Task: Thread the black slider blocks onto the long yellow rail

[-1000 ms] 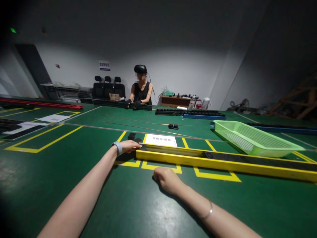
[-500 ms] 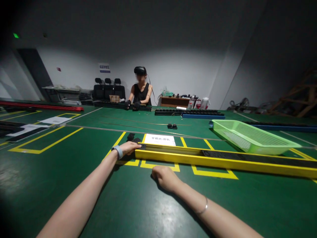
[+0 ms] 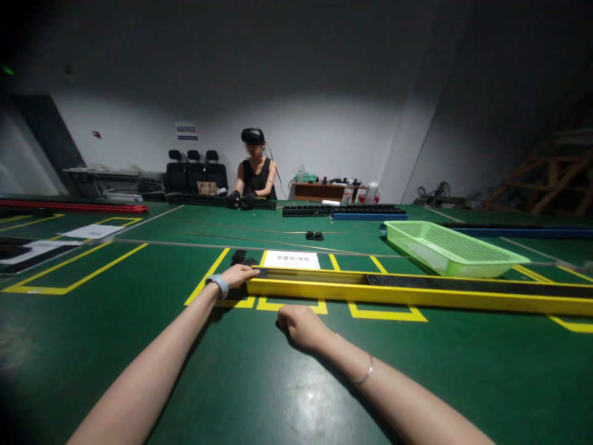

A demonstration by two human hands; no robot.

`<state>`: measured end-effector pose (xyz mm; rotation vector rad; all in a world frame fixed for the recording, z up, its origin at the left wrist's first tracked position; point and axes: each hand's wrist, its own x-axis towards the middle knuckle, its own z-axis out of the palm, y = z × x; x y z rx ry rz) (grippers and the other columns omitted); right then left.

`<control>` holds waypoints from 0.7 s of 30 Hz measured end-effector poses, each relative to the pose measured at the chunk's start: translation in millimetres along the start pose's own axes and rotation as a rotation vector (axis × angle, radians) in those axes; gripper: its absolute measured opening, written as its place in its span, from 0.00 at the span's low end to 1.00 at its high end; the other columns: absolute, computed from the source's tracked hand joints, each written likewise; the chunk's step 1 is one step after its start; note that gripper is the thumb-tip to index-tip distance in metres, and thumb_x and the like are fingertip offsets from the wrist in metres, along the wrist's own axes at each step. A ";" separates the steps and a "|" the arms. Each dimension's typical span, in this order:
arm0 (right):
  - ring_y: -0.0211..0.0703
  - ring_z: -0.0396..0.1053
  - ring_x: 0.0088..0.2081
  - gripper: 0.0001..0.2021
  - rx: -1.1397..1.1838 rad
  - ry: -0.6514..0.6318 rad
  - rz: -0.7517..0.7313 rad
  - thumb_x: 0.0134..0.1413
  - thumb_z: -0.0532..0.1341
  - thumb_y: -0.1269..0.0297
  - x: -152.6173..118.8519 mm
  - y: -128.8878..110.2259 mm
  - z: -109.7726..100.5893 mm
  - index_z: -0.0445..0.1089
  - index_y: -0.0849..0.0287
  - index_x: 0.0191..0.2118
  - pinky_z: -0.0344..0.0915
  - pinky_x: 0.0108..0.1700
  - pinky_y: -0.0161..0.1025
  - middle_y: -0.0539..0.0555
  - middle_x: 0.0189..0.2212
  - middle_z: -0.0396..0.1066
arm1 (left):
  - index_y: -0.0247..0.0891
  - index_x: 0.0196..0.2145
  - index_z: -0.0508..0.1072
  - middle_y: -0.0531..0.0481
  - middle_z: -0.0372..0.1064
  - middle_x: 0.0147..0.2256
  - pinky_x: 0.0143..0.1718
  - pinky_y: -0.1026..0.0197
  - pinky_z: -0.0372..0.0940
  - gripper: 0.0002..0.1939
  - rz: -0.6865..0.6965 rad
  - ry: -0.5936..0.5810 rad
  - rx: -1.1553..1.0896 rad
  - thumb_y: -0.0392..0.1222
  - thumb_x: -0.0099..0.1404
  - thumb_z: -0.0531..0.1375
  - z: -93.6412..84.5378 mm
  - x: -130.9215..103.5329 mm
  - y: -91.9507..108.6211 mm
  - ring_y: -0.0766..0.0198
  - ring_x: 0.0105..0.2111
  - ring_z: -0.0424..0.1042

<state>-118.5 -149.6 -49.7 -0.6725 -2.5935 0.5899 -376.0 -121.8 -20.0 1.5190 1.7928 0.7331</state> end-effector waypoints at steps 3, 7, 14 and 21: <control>0.35 0.63 0.28 0.13 0.003 0.004 -0.006 0.40 0.50 0.82 0.2 -0.8 -0.6 0.66 0.60 0.27 0.54 0.31 0.28 0.49 0.26 0.69 | 0.37 0.21 0.63 0.57 0.50 0.16 0.20 0.63 0.39 0.25 0.026 -0.009 -0.032 0.65 0.49 0.56 0.1 2.2 -2.8 0.71 0.16 0.48; 0.35 0.63 0.27 0.13 0.000 -0.001 0.003 0.40 0.50 0.82 0.0 -0.5 -0.3 0.66 0.60 0.26 0.55 0.31 0.28 0.49 0.25 0.68 | 0.37 0.20 0.63 0.57 0.50 0.16 0.21 0.63 0.41 0.25 0.020 0.011 -0.045 0.65 0.48 0.56 0.0 1.3 -1.8 0.71 0.18 0.49; 0.36 0.65 0.29 0.13 0.019 -0.010 0.005 0.41 0.49 0.82 1.2 1.2 0.8 0.67 0.60 0.27 0.56 0.32 0.29 0.50 0.27 0.70 | 0.37 0.19 0.63 0.57 0.48 0.15 0.22 0.63 0.40 0.25 0.006 0.031 -0.034 0.65 0.48 0.57 1.8 -5.3 6.1 0.70 0.18 0.47; 0.36 0.64 0.29 0.13 0.025 -0.015 0.002 0.41 0.49 0.82 1.0 3.9 2.4 0.66 0.60 0.27 0.56 0.32 0.29 0.50 0.26 0.69 | 0.35 0.20 0.67 0.54 0.55 0.18 0.23 0.63 0.42 0.25 0.058 0.024 0.036 0.63 0.51 0.56 3.6 -0.9 6.2 0.68 0.21 0.51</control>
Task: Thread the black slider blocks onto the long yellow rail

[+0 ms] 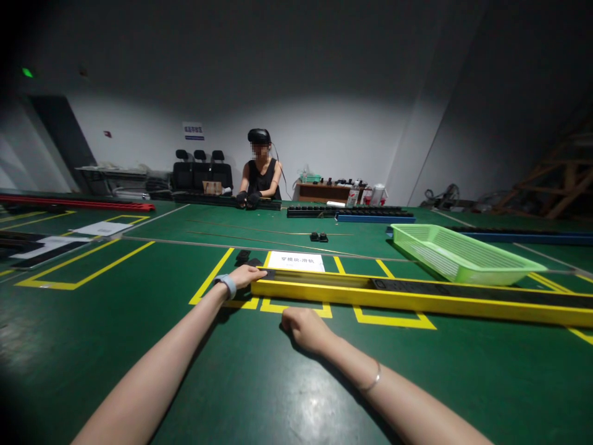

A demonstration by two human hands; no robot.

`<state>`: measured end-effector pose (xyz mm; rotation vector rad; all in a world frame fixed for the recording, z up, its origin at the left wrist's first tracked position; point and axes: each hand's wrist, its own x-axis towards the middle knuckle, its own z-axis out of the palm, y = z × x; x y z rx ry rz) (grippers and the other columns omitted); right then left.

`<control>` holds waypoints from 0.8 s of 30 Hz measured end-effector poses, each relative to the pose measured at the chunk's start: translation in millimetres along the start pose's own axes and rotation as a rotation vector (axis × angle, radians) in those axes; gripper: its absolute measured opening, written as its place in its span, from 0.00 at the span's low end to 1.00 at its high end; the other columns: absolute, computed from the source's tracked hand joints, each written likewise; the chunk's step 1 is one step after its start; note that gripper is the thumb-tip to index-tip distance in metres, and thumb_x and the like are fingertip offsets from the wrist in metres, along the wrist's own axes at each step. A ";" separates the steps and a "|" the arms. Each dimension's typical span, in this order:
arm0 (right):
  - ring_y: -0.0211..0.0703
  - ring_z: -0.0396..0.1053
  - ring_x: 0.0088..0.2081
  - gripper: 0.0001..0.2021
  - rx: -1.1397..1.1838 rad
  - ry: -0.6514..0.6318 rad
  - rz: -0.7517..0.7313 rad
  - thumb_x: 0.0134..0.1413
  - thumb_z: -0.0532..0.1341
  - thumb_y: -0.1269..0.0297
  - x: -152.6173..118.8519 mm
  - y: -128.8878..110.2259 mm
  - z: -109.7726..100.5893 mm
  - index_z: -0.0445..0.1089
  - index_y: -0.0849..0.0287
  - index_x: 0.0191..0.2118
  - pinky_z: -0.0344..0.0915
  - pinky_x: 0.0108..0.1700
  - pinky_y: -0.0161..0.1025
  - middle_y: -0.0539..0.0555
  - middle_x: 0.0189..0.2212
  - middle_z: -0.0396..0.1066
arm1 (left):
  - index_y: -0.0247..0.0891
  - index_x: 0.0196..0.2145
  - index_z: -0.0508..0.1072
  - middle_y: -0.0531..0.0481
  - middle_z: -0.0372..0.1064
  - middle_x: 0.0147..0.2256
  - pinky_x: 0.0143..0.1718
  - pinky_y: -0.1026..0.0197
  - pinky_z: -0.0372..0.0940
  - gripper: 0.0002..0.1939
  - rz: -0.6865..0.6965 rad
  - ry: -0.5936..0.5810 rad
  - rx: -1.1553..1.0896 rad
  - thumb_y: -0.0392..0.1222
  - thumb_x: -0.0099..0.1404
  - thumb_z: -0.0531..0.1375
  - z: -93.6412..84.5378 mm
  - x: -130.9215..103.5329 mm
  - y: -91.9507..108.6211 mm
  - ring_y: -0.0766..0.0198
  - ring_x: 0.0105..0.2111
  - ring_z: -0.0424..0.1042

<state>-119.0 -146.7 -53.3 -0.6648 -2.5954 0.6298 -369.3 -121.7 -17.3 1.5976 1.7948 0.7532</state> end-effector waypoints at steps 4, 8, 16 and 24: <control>0.36 0.64 0.28 0.13 -0.012 0.002 0.009 0.40 0.49 0.83 1.0 -3.7 -1.6 0.67 0.60 0.27 0.55 0.32 0.29 0.49 0.26 0.69 | 0.36 0.19 0.66 0.54 0.56 0.18 0.24 0.63 0.42 0.22 0.009 0.027 0.078 0.59 0.55 0.54 3.1 1.0 4.1 0.68 0.22 0.53; 0.36 0.63 0.28 0.13 -0.021 -0.003 0.023 0.42 0.50 0.82 1.6 -6.0 -2.3 0.67 0.60 0.27 0.55 0.31 0.29 0.50 0.25 0.69 | 0.37 0.16 0.64 0.54 0.54 0.17 0.24 0.62 0.42 0.22 0.020 0.032 0.214 0.57 0.57 0.53 5.4 2.8 10.5 0.67 0.20 0.52; 0.35 0.63 0.28 0.13 -0.025 -0.013 0.017 0.40 0.50 0.83 1.4 -5.2 -1.9 0.67 0.60 0.27 0.54 0.31 0.29 0.49 0.26 0.69 | 0.38 0.16 0.65 0.52 0.56 0.16 0.24 0.63 0.46 0.23 0.030 0.051 0.338 0.58 0.58 0.51 13.0 6.2 20.0 0.65 0.21 0.57; 0.35 0.62 0.27 0.12 -0.030 -0.010 0.006 0.41 0.51 0.82 1.6 -4.6 -2.6 0.67 0.60 0.27 0.53 0.30 0.29 0.49 0.25 0.68 | 0.37 0.22 0.72 0.44 0.70 0.24 0.32 0.61 0.54 0.23 -0.032 0.044 0.459 0.58 0.59 0.50 15.4 1.9 36.3 0.57 0.31 0.69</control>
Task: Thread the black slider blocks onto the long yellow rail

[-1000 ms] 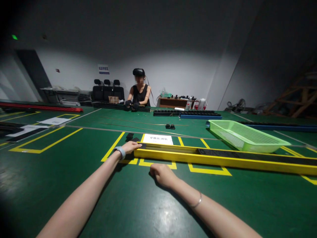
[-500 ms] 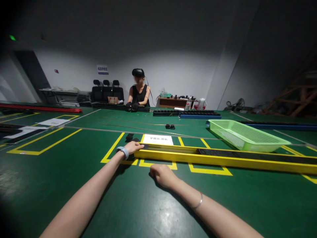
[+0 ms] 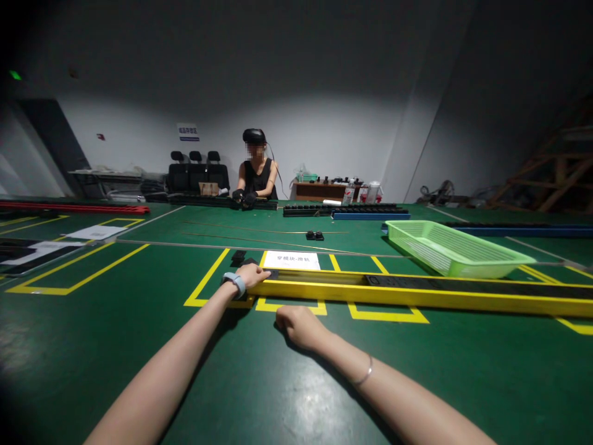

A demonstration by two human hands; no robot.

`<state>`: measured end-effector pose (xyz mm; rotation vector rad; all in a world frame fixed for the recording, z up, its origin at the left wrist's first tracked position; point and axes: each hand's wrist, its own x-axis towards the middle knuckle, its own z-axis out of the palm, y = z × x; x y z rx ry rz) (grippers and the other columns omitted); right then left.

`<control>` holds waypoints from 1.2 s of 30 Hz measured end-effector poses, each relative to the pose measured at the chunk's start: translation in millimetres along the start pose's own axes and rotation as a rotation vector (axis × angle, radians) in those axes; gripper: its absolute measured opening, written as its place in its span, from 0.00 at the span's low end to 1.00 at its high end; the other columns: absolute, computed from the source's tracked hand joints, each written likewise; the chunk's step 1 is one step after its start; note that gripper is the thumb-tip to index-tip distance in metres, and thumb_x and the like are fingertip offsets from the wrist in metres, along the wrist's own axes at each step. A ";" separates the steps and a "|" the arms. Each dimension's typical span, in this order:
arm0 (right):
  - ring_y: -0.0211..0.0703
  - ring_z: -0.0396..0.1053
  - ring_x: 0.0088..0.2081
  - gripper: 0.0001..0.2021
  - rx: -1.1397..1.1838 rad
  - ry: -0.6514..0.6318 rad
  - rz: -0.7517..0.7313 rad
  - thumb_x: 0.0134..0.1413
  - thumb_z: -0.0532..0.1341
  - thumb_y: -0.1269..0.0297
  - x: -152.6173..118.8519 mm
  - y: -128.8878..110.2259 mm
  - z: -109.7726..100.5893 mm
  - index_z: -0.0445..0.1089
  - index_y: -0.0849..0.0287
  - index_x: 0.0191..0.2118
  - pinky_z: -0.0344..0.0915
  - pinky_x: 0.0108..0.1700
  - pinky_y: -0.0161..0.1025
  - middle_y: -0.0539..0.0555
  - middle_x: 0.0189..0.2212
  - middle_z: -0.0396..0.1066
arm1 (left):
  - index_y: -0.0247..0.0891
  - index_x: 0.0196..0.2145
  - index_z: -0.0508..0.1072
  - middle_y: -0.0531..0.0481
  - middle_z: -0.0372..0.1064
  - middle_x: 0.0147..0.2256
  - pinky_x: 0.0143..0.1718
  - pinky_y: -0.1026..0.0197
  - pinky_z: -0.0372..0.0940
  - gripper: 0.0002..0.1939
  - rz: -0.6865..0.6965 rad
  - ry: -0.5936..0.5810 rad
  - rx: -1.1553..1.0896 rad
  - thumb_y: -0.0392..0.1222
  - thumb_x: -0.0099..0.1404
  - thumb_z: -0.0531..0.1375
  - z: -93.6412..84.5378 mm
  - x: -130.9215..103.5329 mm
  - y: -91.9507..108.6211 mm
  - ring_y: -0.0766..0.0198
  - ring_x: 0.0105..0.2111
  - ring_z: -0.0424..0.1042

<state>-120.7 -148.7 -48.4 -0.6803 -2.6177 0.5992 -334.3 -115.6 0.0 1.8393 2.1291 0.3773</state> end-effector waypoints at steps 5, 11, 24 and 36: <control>0.35 0.62 0.27 0.13 0.013 0.003 -0.005 0.40 0.51 0.82 -0.2 0.9 0.7 0.67 0.60 0.27 0.54 0.30 0.29 0.49 0.26 0.69 | 0.38 0.27 0.75 0.40 0.74 0.32 0.44 0.54 0.55 0.25 0.013 -0.025 0.103 0.58 0.61 0.47 1.6 1.3 9.5 0.52 0.39 0.70; 0.35 0.61 0.27 0.12 0.010 0.006 -0.013 0.39 0.51 0.82 -1.0 3.6 2.7 0.67 0.60 0.26 0.53 0.29 0.29 0.49 0.25 0.68 | 0.38 0.30 0.75 0.38 0.74 0.37 0.47 0.49 0.54 0.26 0.043 -0.026 0.147 0.59 0.62 0.45 7.6 4.2 15.7 0.49 0.42 0.70; 0.34 0.62 0.27 0.11 0.020 0.027 -0.033 0.42 0.52 0.81 -1.8 2.7 2.3 0.67 0.60 0.27 0.53 0.30 0.28 0.49 0.26 0.69 | 0.38 0.32 0.75 0.39 0.74 0.35 0.46 0.51 0.55 0.26 0.069 -0.021 0.138 0.59 0.62 0.45 19.4 10.1 35.6 0.49 0.42 0.70; 0.36 0.63 0.28 0.11 -0.007 0.021 -0.017 0.43 0.52 0.80 -2.6 3.8 3.3 0.68 0.60 0.28 0.54 0.31 0.29 0.49 0.26 0.69 | 0.37 0.34 0.75 0.37 0.74 0.38 0.48 0.47 0.54 0.25 0.095 -0.021 0.113 0.56 0.63 0.45 24.9 8.6 54.9 0.48 0.44 0.70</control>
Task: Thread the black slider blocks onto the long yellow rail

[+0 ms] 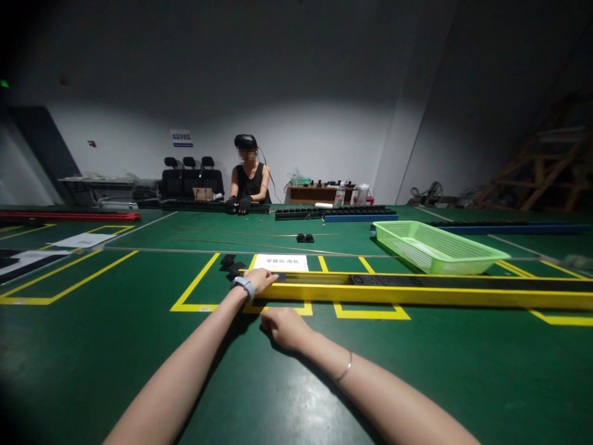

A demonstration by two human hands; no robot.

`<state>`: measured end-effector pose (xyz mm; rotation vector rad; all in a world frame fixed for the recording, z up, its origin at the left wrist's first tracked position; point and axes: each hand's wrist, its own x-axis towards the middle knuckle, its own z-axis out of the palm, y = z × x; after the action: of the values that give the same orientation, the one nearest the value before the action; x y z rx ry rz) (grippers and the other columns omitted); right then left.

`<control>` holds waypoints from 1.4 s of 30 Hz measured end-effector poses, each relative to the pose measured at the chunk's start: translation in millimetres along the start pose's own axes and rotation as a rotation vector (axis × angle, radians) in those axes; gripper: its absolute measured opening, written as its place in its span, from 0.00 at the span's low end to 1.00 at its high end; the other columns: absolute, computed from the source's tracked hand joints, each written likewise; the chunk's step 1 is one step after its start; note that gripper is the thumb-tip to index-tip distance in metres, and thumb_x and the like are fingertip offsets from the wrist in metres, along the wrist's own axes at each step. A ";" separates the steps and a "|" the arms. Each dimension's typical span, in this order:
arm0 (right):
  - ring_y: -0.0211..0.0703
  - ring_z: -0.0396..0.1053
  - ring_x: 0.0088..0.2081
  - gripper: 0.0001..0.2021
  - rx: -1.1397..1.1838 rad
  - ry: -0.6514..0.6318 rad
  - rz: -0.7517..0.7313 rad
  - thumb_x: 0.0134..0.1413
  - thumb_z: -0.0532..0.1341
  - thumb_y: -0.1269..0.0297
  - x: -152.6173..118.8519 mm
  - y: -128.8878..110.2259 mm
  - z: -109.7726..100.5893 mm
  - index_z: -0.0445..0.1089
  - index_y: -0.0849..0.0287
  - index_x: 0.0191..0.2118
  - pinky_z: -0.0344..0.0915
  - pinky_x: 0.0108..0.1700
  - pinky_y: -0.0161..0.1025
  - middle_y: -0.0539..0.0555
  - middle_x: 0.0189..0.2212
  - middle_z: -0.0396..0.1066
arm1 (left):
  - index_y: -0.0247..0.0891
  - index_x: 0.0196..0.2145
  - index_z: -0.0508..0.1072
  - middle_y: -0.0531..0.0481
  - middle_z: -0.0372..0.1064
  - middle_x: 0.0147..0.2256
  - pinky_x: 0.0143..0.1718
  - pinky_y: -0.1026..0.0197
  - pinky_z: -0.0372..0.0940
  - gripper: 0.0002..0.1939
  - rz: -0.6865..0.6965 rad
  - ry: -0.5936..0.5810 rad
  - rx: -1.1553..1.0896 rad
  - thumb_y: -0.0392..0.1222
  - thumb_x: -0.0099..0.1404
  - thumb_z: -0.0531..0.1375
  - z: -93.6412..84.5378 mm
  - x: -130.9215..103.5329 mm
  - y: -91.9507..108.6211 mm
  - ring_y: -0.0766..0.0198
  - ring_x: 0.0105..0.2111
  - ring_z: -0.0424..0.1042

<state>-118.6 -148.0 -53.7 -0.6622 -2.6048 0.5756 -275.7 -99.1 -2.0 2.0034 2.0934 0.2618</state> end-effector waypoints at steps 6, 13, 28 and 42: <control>0.36 0.64 0.29 0.11 -0.009 0.009 -0.021 0.43 0.52 0.80 1.2 2.6 1.4 0.68 0.60 0.29 0.55 0.32 0.29 0.50 0.26 0.70 | 0.37 0.37 0.75 0.39 0.73 0.40 0.49 0.50 0.56 0.25 0.006 -0.006 0.054 0.55 0.64 0.44 2.9 1.9 10.0 0.51 0.46 0.69; 0.36 0.63 0.28 0.12 0.009 0.016 -0.030 0.41 0.52 0.80 0.9 3.5 1.7 0.68 0.60 0.29 0.55 0.31 0.29 0.50 0.27 0.70 | 0.37 0.38 0.75 0.41 0.73 0.40 0.47 0.55 0.58 0.25 0.012 -0.024 0.064 0.56 0.64 0.45 4.2 6.0 18.7 0.54 0.45 0.70; 0.37 0.65 0.29 0.12 -0.017 -0.009 0.004 0.39 0.52 0.80 0.8 1.0 -1.0 0.69 0.61 0.29 0.57 0.33 0.31 0.52 0.28 0.71 | 0.34 0.36 0.75 0.40 0.74 0.37 0.39 0.64 0.62 0.25 0.083 -0.052 0.023 0.54 0.64 0.46 13.9 20.6 37.9 0.58 0.39 0.72; 0.38 0.64 0.28 0.10 -0.081 0.000 -0.034 0.41 0.53 0.78 1.9 4.6 1.7 0.69 0.61 0.28 0.57 0.31 0.31 0.52 0.28 0.71 | 0.32 0.39 0.75 0.38 0.74 0.39 0.37 0.65 0.62 0.27 0.073 -0.062 -0.011 0.57 0.63 0.48 7.4 14.2 57.8 0.58 0.40 0.72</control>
<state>-119.3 -143.8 -56.8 -0.6421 -2.6461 0.4614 -218.8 -82.4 6.8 2.0570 1.9801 0.2204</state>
